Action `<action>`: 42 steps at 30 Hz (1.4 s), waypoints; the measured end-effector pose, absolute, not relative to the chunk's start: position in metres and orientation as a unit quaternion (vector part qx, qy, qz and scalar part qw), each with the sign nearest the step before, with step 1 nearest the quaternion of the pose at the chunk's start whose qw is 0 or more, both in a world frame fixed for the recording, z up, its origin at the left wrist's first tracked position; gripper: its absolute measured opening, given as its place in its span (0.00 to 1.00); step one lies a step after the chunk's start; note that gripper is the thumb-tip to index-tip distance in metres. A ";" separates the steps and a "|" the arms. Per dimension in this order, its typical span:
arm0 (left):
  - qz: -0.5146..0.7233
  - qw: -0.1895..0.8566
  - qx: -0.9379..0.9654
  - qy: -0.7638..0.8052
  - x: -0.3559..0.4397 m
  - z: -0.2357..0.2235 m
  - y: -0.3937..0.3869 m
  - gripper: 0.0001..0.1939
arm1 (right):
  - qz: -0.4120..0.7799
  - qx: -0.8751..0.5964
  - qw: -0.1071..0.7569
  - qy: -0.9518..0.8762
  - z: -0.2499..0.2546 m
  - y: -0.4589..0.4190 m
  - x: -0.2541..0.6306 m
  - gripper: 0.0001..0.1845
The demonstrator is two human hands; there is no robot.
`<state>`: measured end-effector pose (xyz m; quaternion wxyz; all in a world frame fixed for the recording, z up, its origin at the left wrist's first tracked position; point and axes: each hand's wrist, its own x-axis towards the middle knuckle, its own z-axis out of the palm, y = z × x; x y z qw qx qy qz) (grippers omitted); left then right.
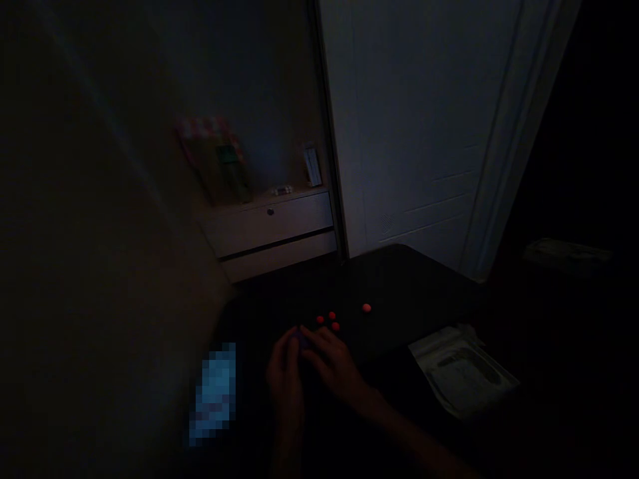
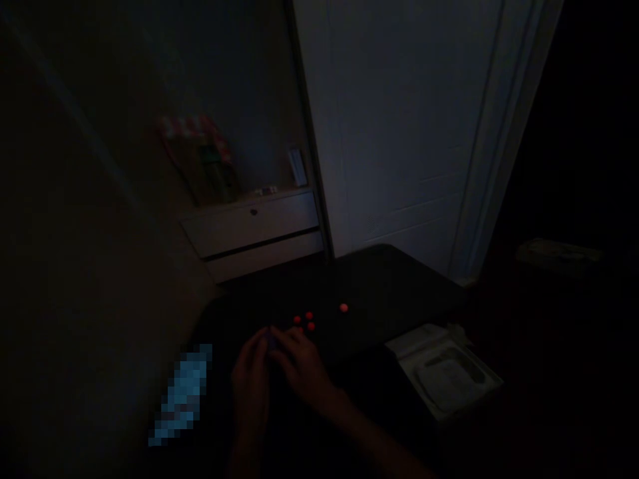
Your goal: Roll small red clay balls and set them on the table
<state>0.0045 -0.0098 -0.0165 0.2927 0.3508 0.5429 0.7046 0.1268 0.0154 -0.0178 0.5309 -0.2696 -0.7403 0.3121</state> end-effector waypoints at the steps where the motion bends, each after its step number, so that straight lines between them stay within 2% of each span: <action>1: 0.707 0.293 0.348 0.541 0.005 -0.016 -0.010 0.27 | 0.310 -0.275 0.533 -0.737 -0.018 0.015 0.126 0.24; 10: 0.717 0.289 0.336 0.539 0.007 -0.014 -0.011 0.27 | 0.291 -0.275 0.592 -0.699 -0.023 0.014 0.122 0.16; 18: 0.725 0.295 0.335 0.525 0.004 -0.020 -0.010 0.23 | 0.313 -0.265 0.607 -0.680 -0.018 0.014 0.125 0.13; 27: 0.703 0.307 0.361 0.530 0.005 -0.015 -0.012 0.27 | 0.303 -0.283 0.605 -0.680 -0.015 0.014 0.126 0.09; 34: 0.697 0.326 0.359 0.527 0.004 -0.017 -0.012 0.29 | 0.305 -0.283 0.603 -0.680 -0.014 0.014 0.128 0.07; 42: 0.718 0.344 0.331 0.507 0.006 -0.015 -0.012 0.29 | 0.309 -0.272 0.608 -0.679 -0.017 0.014 0.126 0.10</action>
